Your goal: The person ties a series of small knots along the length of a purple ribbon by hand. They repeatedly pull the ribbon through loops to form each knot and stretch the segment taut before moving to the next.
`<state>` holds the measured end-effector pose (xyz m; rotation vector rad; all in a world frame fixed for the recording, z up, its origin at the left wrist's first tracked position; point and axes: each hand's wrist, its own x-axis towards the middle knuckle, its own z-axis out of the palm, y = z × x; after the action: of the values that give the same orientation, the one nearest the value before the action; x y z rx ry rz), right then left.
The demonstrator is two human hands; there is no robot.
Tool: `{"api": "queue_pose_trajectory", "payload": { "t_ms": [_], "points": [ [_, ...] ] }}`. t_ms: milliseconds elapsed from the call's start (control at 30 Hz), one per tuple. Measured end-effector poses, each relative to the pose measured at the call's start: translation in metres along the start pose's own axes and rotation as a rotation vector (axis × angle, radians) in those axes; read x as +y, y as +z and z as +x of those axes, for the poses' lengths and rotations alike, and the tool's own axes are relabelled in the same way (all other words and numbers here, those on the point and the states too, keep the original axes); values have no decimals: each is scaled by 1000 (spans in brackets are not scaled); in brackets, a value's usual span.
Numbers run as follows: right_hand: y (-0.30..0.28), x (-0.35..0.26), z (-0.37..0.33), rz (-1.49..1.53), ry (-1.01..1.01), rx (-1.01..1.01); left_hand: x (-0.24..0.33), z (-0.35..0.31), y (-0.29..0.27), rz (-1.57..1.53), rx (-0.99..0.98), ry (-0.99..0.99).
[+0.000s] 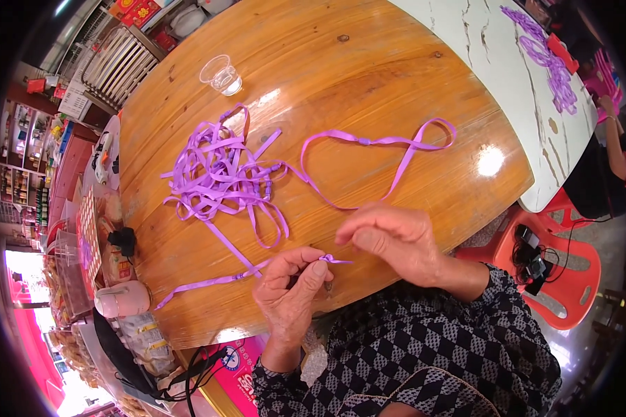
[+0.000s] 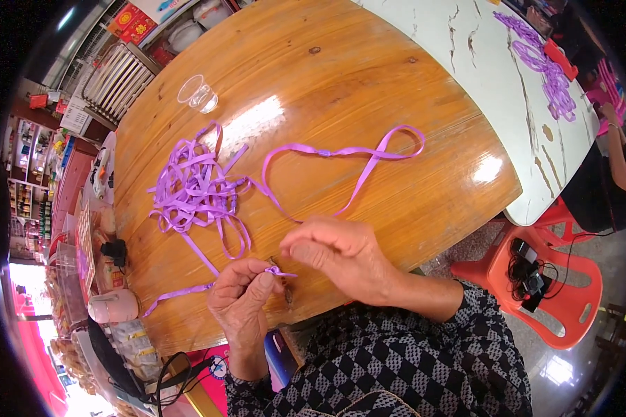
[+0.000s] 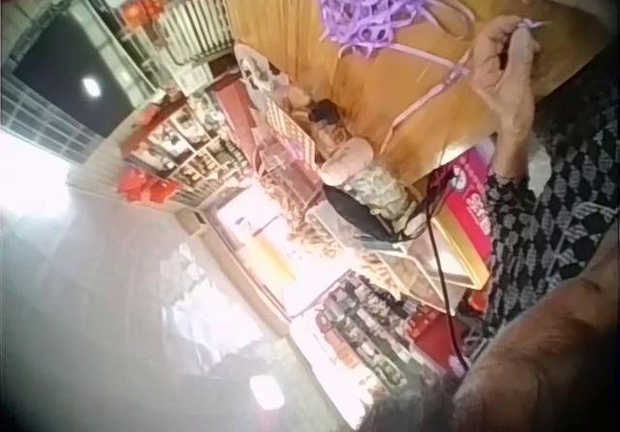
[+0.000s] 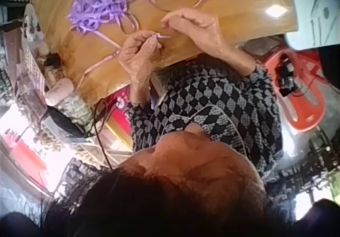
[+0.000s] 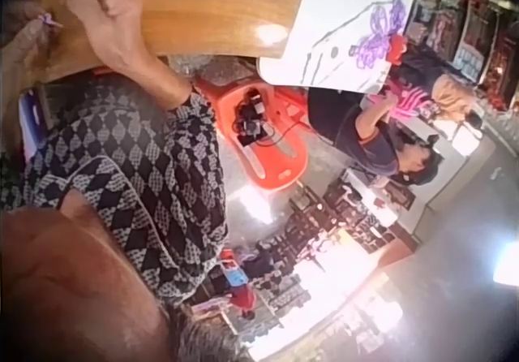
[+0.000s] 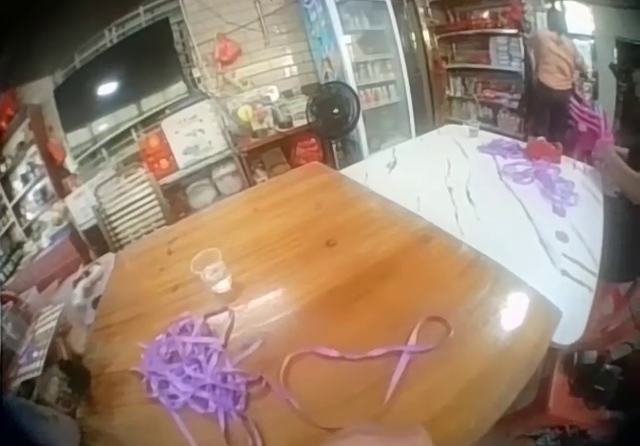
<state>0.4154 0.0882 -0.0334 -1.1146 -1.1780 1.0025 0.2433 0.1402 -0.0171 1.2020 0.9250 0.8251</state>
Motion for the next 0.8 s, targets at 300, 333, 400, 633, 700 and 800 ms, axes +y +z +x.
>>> {"api": "queue_pose_trajectory", "payload": {
  "t_ms": [300,333,400,633,700,800],
  "points": [
    [9,5,4,-296,-277,-22,-2,-5,2,189,-37,166],
    [9,5,4,-339,-317,10,-1,-4,1,189,-38,164],
    [8,8,5,-382,-355,44,3,-2,-2,164,-65,36],
    [11,9,8,-537,-546,46,11,4,-5,281,-141,-64],
    [12,10,7,-543,-558,41,8,7,-7,330,-172,-65],
    [10,12,6,-541,-533,45,8,10,-3,212,-129,-93]
  ]
}}
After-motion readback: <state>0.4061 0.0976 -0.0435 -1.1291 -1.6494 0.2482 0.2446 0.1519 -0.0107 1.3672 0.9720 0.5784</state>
